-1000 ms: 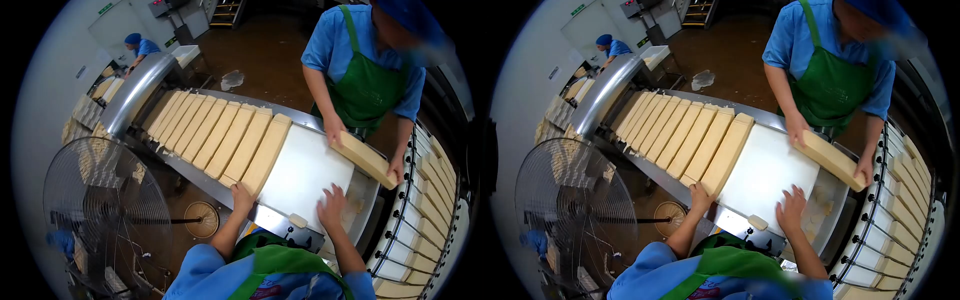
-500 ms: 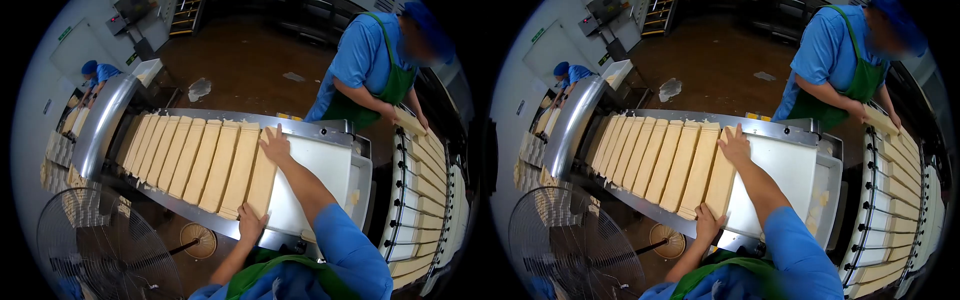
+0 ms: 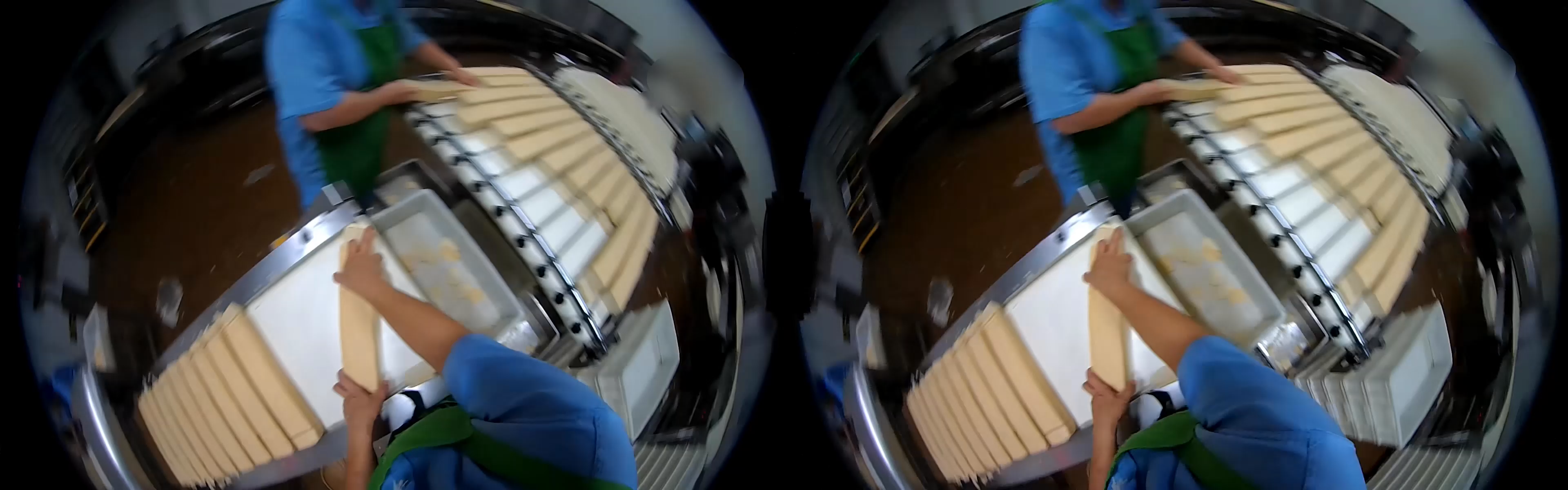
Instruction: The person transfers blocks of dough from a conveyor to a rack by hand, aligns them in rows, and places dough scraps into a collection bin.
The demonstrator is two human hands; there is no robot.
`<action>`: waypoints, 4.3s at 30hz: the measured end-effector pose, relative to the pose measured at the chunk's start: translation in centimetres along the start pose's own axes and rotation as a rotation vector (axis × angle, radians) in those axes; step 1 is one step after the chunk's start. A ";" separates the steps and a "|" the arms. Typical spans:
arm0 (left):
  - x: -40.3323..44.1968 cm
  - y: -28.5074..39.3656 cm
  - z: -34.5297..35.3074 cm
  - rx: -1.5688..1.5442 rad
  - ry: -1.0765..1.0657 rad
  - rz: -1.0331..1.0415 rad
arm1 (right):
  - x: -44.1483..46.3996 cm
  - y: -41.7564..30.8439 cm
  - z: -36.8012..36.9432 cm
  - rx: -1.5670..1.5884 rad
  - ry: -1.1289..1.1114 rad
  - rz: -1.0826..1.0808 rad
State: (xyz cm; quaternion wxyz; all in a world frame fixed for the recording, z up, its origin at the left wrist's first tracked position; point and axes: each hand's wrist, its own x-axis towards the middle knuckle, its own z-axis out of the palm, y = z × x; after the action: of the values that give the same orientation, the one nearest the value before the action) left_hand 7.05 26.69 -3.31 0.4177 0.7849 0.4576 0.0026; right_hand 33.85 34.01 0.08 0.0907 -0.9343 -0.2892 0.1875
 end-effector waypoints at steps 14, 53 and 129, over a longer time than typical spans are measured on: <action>-2.1 24.7 12.5 -0.004 -0.005 0.810 | -14.5 41.1 -13.5 0.601 0.851 0.668; -2.2 35.8 29.3 -0.137 -0.311 1.106 | -9.3 74.1 -20.2 -0.114 0.467 0.937; 3.1 6.7 3.3 0.119 0.241 0.321 | -3.9 15.3 -2.1 0.620 0.530 0.272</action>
State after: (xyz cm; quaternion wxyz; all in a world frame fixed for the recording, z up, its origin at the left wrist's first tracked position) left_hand 14.94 25.20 -2.26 0.3070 0.8651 0.3728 0.1356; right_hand 39.50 19.17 -1.09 0.4128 -0.9084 -0.0600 0.0290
